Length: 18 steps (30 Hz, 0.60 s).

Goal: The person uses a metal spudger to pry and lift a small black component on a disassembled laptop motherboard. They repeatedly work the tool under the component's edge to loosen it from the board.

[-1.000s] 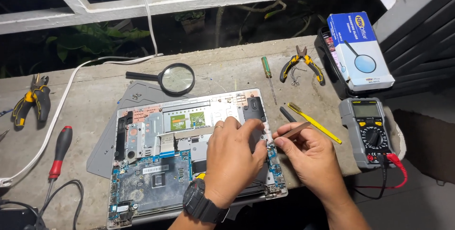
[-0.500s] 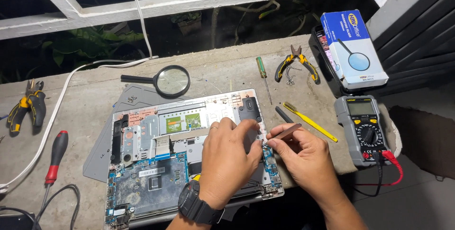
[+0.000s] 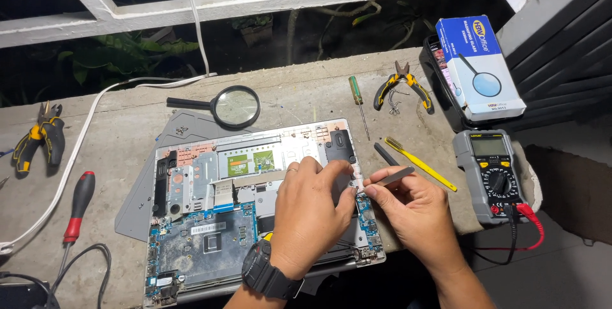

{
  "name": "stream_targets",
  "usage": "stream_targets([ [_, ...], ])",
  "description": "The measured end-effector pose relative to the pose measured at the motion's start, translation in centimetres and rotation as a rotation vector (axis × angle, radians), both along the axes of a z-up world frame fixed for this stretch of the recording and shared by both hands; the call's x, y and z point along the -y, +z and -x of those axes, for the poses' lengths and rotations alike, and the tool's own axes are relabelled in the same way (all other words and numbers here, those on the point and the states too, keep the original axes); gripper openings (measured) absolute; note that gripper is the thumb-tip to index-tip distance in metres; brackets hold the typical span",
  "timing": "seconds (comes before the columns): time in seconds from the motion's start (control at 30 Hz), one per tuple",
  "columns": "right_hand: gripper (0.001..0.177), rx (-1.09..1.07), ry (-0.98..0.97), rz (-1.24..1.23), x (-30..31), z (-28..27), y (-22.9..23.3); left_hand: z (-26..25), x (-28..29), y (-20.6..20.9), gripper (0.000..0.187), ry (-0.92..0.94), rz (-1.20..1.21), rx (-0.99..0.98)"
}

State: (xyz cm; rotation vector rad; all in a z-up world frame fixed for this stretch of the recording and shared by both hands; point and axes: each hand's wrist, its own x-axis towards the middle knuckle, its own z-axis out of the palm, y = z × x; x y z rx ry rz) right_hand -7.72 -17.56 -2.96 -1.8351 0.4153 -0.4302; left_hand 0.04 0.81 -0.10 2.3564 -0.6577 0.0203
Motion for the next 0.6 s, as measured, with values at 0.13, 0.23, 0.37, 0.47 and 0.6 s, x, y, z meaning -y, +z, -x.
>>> stream_targets([
  [0.13,0.012,0.031,0.004,0.044,0.1,0.2,-0.1,-0.1,-0.3,0.1,0.029,-0.021,0.013,0.002],
  [0.23,0.009,0.026,-0.016,0.066,-0.1,0.2,0.1,-0.1,-0.7,-0.1,0.03,-0.044,0.03,-0.027],
  [0.37,0.015,-0.025,-0.099,-0.061,-0.3,0.0,0.2,0.0,-0.9,-0.5,0.02,-0.065,0.076,0.022],
  [0.47,0.016,-0.051,-0.129,-0.094,-0.5,-0.2,0.5,0.1,-0.8,-0.6,0.013,-0.056,0.07,0.026],
  [0.6,0.016,-0.051,-0.145,-0.119,-0.7,-0.2,0.7,0.0,-0.7,-1.0,0.011,-0.053,0.066,0.046],
])
